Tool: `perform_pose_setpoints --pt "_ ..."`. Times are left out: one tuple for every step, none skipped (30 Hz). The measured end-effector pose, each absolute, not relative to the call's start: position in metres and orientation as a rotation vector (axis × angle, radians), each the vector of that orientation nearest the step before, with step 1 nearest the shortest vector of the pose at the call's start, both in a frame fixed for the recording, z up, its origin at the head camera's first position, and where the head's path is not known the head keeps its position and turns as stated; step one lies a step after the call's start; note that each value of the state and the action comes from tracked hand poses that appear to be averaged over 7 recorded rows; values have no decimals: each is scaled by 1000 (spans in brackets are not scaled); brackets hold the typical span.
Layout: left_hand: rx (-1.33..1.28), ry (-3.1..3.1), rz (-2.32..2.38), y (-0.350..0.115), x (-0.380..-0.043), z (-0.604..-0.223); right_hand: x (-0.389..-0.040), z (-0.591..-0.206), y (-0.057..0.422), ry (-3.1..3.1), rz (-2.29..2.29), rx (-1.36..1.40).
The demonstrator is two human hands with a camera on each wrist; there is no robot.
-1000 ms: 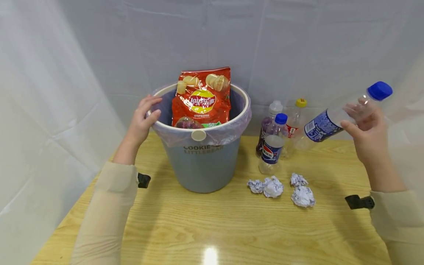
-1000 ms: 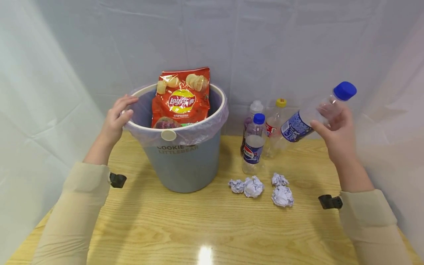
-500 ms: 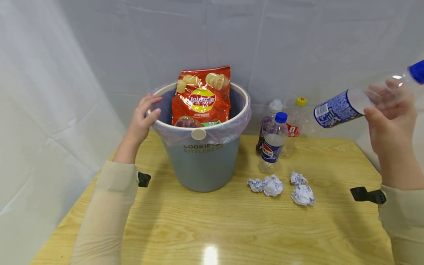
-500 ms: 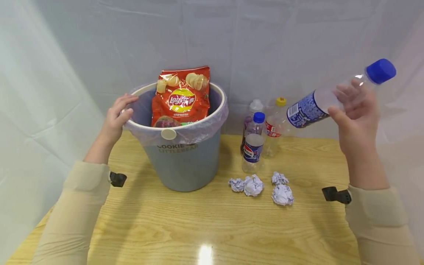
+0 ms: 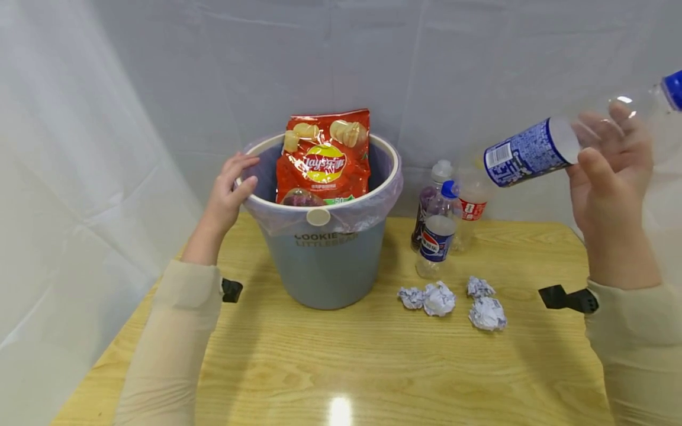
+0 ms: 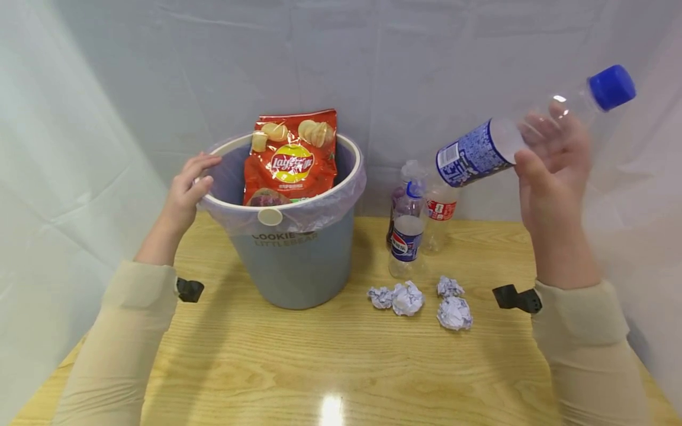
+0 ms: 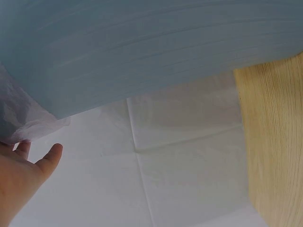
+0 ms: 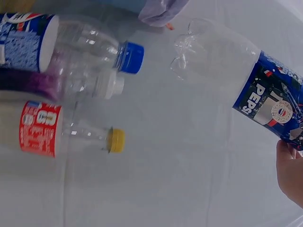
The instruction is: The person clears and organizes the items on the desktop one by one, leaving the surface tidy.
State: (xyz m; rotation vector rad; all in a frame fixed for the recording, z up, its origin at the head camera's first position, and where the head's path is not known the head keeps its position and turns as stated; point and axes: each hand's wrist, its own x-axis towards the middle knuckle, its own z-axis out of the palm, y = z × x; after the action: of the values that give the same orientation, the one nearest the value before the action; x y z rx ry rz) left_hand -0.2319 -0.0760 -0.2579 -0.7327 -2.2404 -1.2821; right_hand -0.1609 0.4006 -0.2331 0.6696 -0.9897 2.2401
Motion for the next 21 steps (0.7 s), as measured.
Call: perform_pose_setpoints --pt "-734 -2240 -1282 -76 -232 -258 -162 -232 398 -955 2267 684" --pt "-733 -2239 -1287 -76 -232 -258 -163 -231 396 -932 2287 695" --pt "-733 -2241 -1286 -76 -231 -257 -164 -229 393 -925 2295 704" --pt "-732 -2242 -1292 -76 -232 -257 -166 -228 390 -914 2300 708" --pt "-727 -2244 -1297 -76 -232 -257 -167 -227 388 -895 2312 711" --pt "-725 -2247 -1298 -76 -231 -257 -168 -226 385 -879 2317 715" --pt "-723 -2247 -1301 -76 -232 -257 -169 -224 382 -874 2312 716" --pt "-721 -2247 -1302 -76 -232 -257 -170 -223 379 -861 2315 716" --pt "-720 -2249 -1303 -76 -232 -257 -172 -222 376 -846 2320 712" --pt "-720 -2246 -1307 -76 -232 -257 -173 -221 373 -823 2334 709" --pt "-721 -2244 -1306 -77 -232 -257 -174 -220 371 -809 2342 705" --pt "-726 -2240 -1303 -77 -232 -257 -175 -219 368 -820 2338 698" --pt "-728 -2239 -1305 -77 -232 -257 -175 -218 366 -823 2341 690" --pt "-726 -2242 -1304 -77 -231 -257 -176 -217 364 -817 2348 684" --pt "-723 -2246 -1302 -76 -231 -257 -176 -216 362 -817 2352 681" --pt "-722 -2250 -1298 -76 -230 -256 -176 -216 360 -818 2352 683" --pt "-717 -2255 -1296 -75 -228 -255 -176 -215 358 -820 2350 691" --pt "-713 -2262 -1298 -73 -225 -252 -177 -215 356 -813 2356 703" --pt "-711 -2266 -1301 -71 -222 -250 -177 -214 354 -806 2362 713" --pt "-707 -2268 -1302 -68 -219 -247 -178 -214 352 -805 2362 720" --pt "-708 -2270 -1303 -65 -215 -244 -179 -214 351 -802 2364 726"
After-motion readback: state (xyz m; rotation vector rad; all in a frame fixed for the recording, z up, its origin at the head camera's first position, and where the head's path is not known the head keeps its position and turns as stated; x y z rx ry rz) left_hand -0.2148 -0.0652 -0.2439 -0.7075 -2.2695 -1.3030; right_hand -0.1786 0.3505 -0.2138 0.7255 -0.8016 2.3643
